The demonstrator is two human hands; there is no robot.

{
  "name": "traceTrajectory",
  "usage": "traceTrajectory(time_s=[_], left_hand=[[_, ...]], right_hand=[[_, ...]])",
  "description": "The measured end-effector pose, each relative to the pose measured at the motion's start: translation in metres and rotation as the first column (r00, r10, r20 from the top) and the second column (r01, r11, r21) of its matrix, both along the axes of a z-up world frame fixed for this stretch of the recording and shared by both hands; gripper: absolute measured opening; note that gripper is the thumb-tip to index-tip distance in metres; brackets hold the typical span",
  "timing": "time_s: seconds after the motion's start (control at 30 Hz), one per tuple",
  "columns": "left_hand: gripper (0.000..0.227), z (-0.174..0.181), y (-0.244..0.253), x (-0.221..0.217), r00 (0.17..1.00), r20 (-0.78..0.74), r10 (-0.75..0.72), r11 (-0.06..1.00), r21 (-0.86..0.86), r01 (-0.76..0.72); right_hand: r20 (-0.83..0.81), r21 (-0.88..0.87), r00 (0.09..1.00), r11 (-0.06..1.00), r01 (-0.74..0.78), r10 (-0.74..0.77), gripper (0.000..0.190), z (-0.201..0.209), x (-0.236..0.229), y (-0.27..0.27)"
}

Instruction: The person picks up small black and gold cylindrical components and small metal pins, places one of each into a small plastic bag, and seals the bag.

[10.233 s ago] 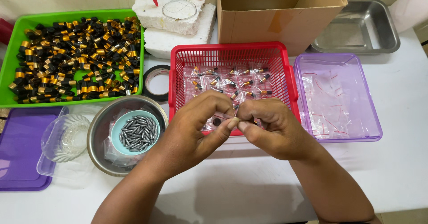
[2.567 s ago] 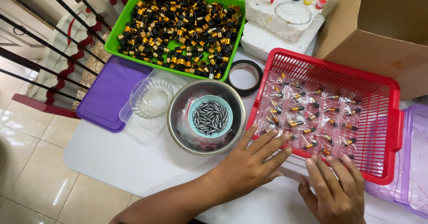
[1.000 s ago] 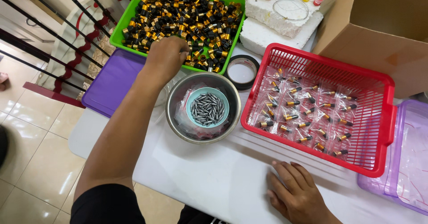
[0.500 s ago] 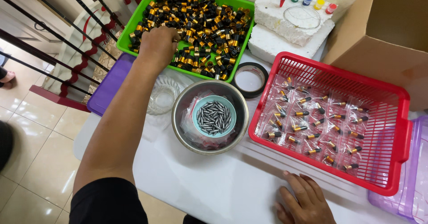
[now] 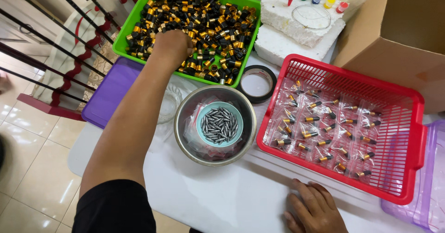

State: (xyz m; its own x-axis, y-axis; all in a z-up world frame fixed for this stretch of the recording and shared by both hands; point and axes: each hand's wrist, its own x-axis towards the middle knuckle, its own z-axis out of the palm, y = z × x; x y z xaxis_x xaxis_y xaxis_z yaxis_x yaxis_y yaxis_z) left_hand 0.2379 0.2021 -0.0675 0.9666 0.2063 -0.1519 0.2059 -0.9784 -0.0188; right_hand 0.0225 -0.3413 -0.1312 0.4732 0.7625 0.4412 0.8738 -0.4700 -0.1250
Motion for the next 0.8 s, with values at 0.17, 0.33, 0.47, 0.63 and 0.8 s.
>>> traceTrajectory(time_s=[0.17, 0.33, 0.47, 0.63, 0.8], left_hand=[[0.039, 0.0, -0.003, -0.003, 0.998, -0.038, -0.055, 0.995, 0.086, 0.058], [0.012, -0.005, 0.006, -0.022, 0.985, 0.16, -0.072, 0.997, -0.005, 0.074], [0.01, -0.007, 0.005, -0.02, 0.983, 0.182, -0.027, 0.997, -0.07, 0.04], [0.017, -0.001, -0.008, -0.004, 0.992, 0.07, 0.103, 0.987, -0.132, -0.093], [0.016, 0.011, -0.018, -0.005, 0.995, 0.027, 0.091, 0.995, 0.033, -0.092]], right_hand=[[0.027, 0.042, 0.999, 0.999, -0.029, 0.028, 0.045, 0.011, 0.0, -0.002], [-0.04, -0.003, 0.997, 0.998, -0.059, 0.058, 0.037, 0.039, 0.005, 0.012], [-0.072, -0.021, 0.997, 0.999, -0.039, 0.037, 0.04, 0.035, 0.001, 0.009], [-0.039, 0.031, 0.999, 1.0, -0.002, 0.003, 0.048, 0.032, -0.004, 0.006], [-0.004, 0.04, 1.0, 0.999, -0.007, 0.008, 0.049, 0.038, -0.006, 0.006]])
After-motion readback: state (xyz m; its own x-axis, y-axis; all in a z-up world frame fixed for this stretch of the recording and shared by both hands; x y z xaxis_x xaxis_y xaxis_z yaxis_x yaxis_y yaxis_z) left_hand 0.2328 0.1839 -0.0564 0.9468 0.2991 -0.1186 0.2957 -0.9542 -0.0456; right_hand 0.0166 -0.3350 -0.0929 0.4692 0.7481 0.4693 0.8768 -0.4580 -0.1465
